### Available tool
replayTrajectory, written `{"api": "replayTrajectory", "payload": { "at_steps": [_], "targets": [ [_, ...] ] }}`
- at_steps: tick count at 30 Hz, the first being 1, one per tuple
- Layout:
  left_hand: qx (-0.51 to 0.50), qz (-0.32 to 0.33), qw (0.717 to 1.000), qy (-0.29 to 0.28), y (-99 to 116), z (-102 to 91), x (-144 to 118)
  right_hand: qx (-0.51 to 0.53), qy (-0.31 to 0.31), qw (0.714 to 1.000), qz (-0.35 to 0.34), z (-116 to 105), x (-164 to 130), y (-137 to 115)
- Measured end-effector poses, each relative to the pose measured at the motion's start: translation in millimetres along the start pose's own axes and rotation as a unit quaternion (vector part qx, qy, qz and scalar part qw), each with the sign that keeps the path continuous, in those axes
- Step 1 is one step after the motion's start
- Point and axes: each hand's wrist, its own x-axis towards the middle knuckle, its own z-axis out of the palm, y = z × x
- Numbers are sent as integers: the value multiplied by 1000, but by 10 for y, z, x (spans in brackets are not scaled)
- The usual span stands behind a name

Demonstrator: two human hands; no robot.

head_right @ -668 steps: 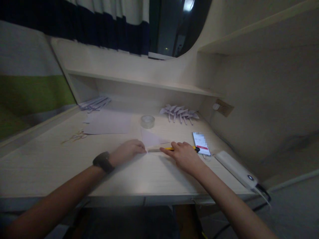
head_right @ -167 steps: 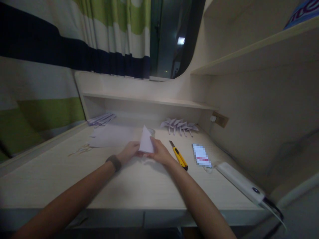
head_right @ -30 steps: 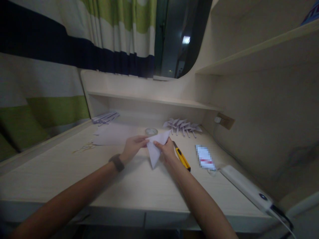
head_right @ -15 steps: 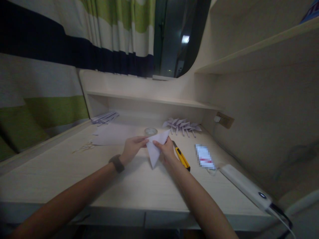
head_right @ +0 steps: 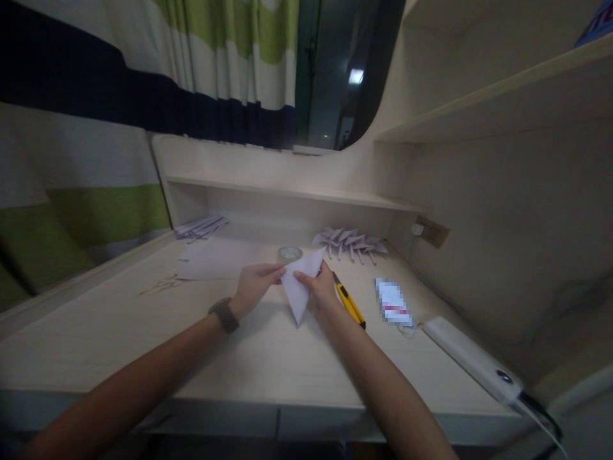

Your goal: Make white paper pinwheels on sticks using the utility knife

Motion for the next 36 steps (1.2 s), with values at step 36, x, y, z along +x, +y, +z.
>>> {"api": "replayTrajectory", "payload": {
  "at_steps": [36],
  "targets": [
    [145,168,975,-12,-1,-10,-66,-61,-40,996,-55,134,171,-498]
  ]
}}
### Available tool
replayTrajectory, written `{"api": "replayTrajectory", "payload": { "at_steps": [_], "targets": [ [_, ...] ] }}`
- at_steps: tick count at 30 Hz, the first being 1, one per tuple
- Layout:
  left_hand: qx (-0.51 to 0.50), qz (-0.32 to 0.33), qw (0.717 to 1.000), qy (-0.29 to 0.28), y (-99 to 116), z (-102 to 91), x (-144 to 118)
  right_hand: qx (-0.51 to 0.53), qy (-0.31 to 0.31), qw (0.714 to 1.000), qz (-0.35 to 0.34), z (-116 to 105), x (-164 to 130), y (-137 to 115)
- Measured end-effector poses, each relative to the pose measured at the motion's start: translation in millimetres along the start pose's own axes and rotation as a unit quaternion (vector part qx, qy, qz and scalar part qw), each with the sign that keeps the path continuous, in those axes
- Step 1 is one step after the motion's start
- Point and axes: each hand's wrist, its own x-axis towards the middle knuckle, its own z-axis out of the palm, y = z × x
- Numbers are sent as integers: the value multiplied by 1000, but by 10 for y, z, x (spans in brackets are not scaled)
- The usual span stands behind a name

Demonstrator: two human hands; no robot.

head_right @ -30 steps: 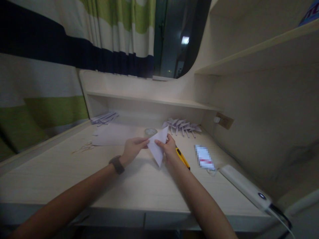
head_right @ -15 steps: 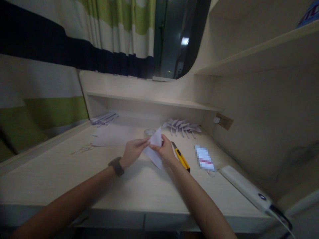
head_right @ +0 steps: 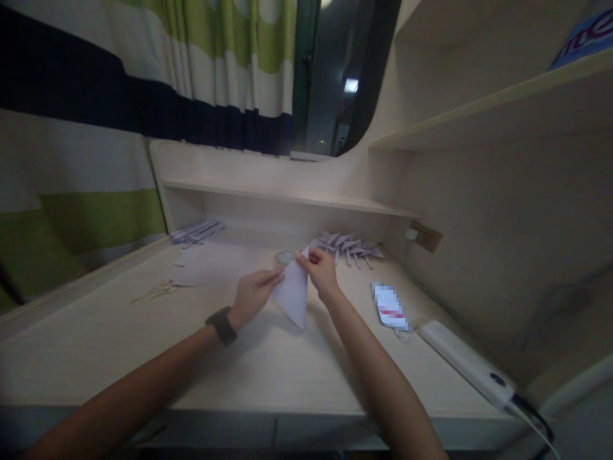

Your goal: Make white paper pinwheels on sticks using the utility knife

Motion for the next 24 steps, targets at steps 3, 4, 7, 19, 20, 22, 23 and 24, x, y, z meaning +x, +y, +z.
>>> {"api": "replayTrajectory", "payload": {
  "at_steps": [3,4,7,19,20,22,23,24],
  "targets": [
    [-1,2,1000,24,16,-25,22,-12,-12,1000,13,47,113,-80],
    [-1,5,999,32,13,-36,32,-14,-17,1000,17,66,144,-107],
    [9,15,998,57,-24,-66,68,-19,-44,999,20,110,230,-194],
    [6,5,997,83,-85,-103,124,-54,-80,993,72,153,352,-408],
    [5,5,996,84,-88,-103,123,-54,-82,993,73,152,363,-416],
    [-1,6,996,87,-99,-102,120,-50,-78,993,75,144,393,-428],
    [-4,7,996,90,-103,-102,120,-48,-74,993,75,137,411,-430],
    [-6,8,996,93,-106,-103,119,-46,-70,994,75,129,427,-430]
  ]
}}
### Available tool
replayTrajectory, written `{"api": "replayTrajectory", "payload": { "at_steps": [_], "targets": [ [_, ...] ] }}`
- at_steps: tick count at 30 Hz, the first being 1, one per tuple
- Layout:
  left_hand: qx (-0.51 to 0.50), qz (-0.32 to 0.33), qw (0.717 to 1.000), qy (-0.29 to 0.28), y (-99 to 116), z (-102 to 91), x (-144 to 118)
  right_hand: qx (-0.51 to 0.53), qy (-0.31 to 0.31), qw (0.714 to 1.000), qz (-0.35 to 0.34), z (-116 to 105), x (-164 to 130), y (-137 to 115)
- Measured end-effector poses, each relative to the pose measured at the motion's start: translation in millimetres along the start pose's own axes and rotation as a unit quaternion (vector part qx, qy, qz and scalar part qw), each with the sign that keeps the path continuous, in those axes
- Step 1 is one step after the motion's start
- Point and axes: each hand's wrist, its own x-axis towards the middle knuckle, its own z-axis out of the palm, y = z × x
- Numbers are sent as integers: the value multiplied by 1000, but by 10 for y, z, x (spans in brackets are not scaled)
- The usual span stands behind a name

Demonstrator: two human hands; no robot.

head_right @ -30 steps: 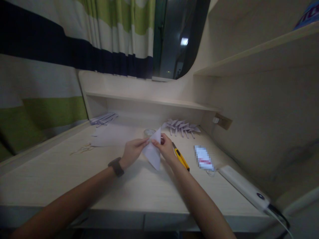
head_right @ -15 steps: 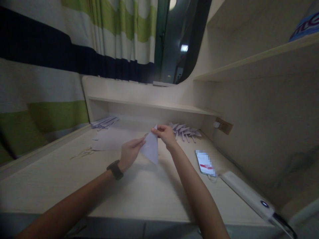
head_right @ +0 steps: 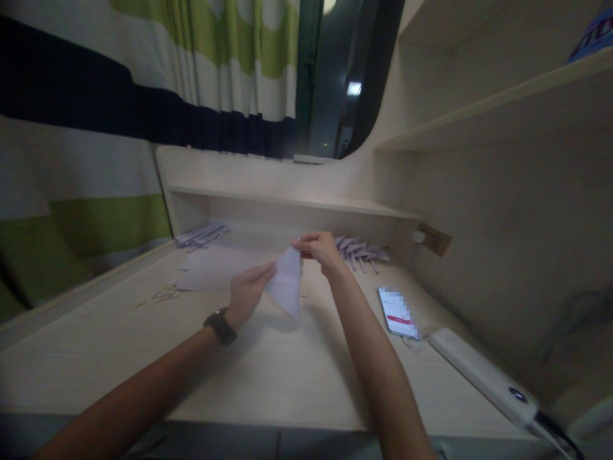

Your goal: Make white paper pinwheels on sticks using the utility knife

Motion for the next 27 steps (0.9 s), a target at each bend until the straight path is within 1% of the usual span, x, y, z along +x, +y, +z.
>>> {"api": "replayTrajectory", "payload": {
  "at_steps": [7,11,14,20,27],
  "targets": [
    [4,13,1000,12,33,-10,5,-19,-4,1000,-11,-55,33,5],
    [-2,19,1000,16,28,-11,1,-19,11,1000,-17,-51,21,-16],
    [1,24,1000,8,13,-12,-4,-20,26,999,-16,-36,11,-35],
    [5,33,999,6,16,-12,0,-25,31,999,-25,-32,1,-53],
    [2,44,999,-2,33,-15,-2,-19,56,998,-11,-40,2,-94]
  ]
}}
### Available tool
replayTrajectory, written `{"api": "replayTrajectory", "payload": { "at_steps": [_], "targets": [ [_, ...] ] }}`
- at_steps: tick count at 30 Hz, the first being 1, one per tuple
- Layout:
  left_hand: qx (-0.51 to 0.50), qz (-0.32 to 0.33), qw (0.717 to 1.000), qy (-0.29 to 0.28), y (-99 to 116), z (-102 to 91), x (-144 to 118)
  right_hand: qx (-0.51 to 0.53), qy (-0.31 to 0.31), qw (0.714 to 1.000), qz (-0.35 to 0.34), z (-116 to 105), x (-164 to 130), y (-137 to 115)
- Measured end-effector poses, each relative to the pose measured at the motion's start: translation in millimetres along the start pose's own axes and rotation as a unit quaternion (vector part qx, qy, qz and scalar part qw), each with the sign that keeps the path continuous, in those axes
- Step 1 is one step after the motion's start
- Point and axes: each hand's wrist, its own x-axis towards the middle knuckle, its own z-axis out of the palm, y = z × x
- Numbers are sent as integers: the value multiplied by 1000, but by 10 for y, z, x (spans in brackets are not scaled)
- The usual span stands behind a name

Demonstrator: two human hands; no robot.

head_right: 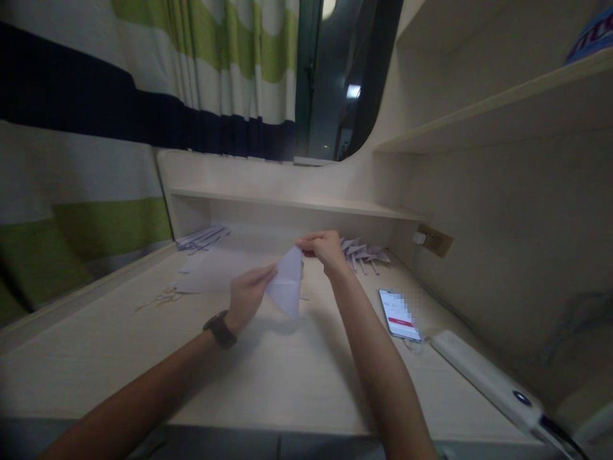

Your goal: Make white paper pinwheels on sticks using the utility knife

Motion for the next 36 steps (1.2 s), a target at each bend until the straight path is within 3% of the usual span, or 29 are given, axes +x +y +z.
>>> {"api": "replayTrajectory", "payload": {
  "at_steps": [11,19,24,36],
  "targets": [
    [9,0,1000,-21,24,6,-10,23,7,1000,7,-39,29,8],
    [-2,-11,1000,9,23,7,0,-23,-69,997,-8,-30,-66,60],
    [7,-10,1000,3,59,23,-3,14,-15,1000,13,-2,-100,90],
    [8,-20,1000,0,133,41,-20,22,33,999,31,-1,-69,112]
  ]
}}
